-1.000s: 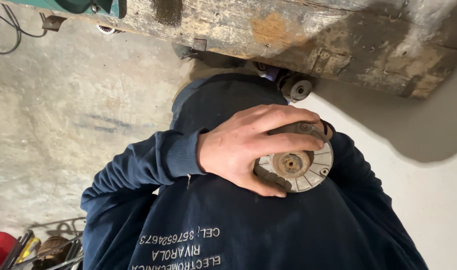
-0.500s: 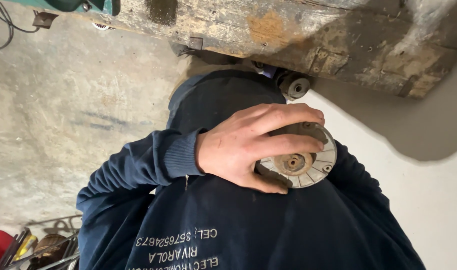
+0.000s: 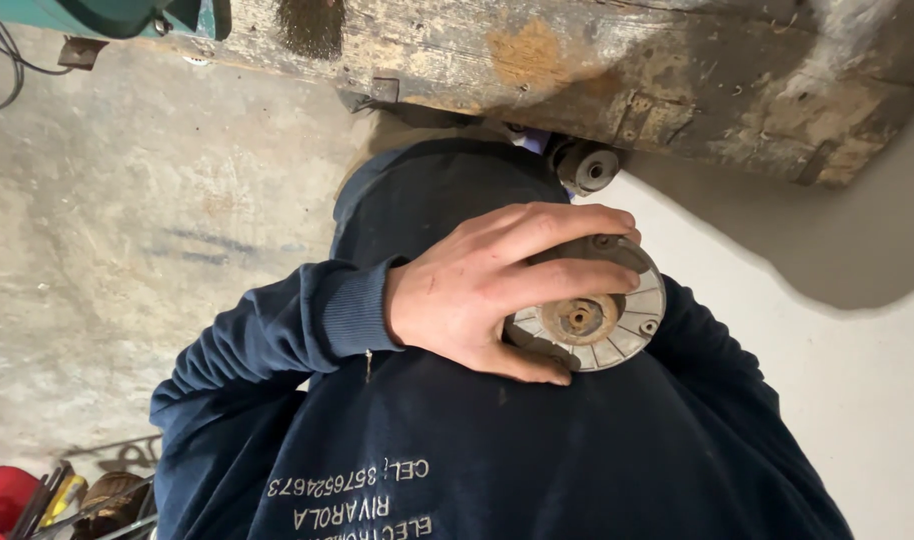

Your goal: The person sits on the workshop floor holding a small motor housing, fits a small component into it, and taps it with a hammer against a wooden block. They then carry the part to a bench, brush its surface against a wire-wheel bench grinder, and press a cylindrical filter element into the housing.

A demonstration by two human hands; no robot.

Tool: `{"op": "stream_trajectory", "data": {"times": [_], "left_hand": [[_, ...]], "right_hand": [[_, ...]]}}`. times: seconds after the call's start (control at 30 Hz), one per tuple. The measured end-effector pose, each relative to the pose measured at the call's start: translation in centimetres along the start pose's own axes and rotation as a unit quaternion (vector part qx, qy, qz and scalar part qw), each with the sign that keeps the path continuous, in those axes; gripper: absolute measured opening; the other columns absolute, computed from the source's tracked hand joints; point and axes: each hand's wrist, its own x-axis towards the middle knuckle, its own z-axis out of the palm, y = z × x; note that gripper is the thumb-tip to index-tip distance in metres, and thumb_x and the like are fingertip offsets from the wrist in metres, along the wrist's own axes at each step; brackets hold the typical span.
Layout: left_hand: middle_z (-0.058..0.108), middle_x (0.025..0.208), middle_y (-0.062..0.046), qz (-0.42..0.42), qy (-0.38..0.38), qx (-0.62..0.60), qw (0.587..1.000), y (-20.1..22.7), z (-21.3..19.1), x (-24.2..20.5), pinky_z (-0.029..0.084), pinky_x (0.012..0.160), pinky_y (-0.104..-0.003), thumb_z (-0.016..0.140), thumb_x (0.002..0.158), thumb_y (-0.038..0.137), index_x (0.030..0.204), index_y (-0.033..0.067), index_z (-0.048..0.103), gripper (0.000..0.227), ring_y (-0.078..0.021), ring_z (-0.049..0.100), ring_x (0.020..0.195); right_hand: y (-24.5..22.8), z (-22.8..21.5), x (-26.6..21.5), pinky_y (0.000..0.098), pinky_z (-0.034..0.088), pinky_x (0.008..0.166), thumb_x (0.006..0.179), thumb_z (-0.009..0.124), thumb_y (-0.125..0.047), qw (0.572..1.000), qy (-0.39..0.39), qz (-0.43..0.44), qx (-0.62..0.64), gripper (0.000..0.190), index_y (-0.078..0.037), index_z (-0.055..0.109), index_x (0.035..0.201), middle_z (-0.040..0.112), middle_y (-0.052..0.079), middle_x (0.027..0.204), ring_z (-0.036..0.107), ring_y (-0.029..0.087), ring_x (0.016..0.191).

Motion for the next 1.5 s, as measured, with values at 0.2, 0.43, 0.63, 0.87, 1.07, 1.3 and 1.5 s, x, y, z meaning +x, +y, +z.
{"op": "stream_trajectory", "data": {"times": [0.2,0.43,0.63,0.87,1.07,1.3,1.5], "left_hand": [[0.037,0.156,-0.01,-0.003,0.003,0.008,1.0,-0.2,0.1,0.0,0.051,0.116,-0.045,0.096,0.079,0.047,0.147,0.0177,0.048,0.087,-0.0303,0.051,0.141],[0.036,0.157,-0.01,-0.005,-0.005,0.016,1.0,-0.8,-0.1,0.0,0.051,0.116,-0.045,0.096,0.08,0.05,0.147,0.0185,0.048,0.089,-0.0301,0.05,0.144],[0.032,0.158,-0.018,0.021,0.005,0.006,1.0,-4.1,-1.8,-0.2,0.042,0.122,-0.052,0.09,0.067,0.068,0.155,0.0083,0.034,0.12,-0.0394,0.041,0.146],[0.048,0.161,-0.014,-0.211,0.084,-0.33,0.916,-5.7,-1.6,-2.3,0.045,0.123,-0.037,0.065,0.1,0.067,0.16,0.0051,0.031,0.093,-0.0247,0.052,0.146],[0.048,0.16,-0.015,-0.192,0.084,-0.342,0.916,-5.1,-2.0,-2.8,0.04,0.122,-0.034,0.051,0.103,0.075,0.162,0.0001,0.029,0.098,-0.0237,0.049,0.144],[0.041,0.165,-0.02,-0.152,0.065,-0.36,0.918,-5.8,-1.7,-2.9,0.039,0.129,-0.043,0.048,0.095,0.083,0.161,0.0028,0.03,0.106,-0.0319,0.043,0.151],[0.032,0.168,-0.028,-0.041,-0.028,-0.361,0.931,-7.9,-2.6,-2.6,0.039,0.127,-0.048,0.057,0.096,0.076,0.165,0.0061,0.033,0.101,-0.0402,0.042,0.15]], "right_hand": [[-5.2,2.7,1.7,0.0432,0.056,0.115,0.092,0.091,-0.042,1.0,0.011,-0.009,0.005,0.09,-0.005,0.036,0.153,0.054,0.012,0.146,0.059,0.027,0.137],[-7.3,3.3,2.1,0.0432,0.056,0.116,0.093,0.09,-0.043,0.999,0.022,-0.02,0.012,0.092,-0.005,0.034,0.154,0.053,0.012,0.147,0.058,0.027,0.137],[-8.0,3.1,2.4,0.0432,0.056,0.116,0.093,0.09,-0.043,0.999,0.024,-0.034,0.03,0.093,-0.005,0.033,0.155,0.052,0.012,0.148,0.058,0.027,0.138],[-9.5,3.7,2.5,0.0343,0.062,0.072,0.086,0.085,-0.048,0.98,-0.031,0.148,0.126,0.096,0.006,0.041,0.151,0.066,0.021,0.127,0.073,0.025,0.099],[-9.3,3.8,2.7,0.034,0.063,0.079,0.085,0.086,-0.048,0.977,-0.076,0.148,0.135,0.105,0.004,0.03,0.157,0.063,0.023,0.138,0.073,0.024,0.105],[-9.8,3.6,2.4,0.0417,0.057,0.105,0.078,0.094,-0.033,0.971,-0.123,0.154,0.133,0.112,0.001,0.026,0.16,0.058,0.021,0.15,0.068,0.024,0.121],[-10.8,3.7,2.6,0.0385,0.049,0.114,0.073,0.095,-0.029,0.979,-0.176,0.066,-0.073,0.093,0.001,0.049,0.149,0.063,0.014,0.147,0.064,0.024,0.131]]}}
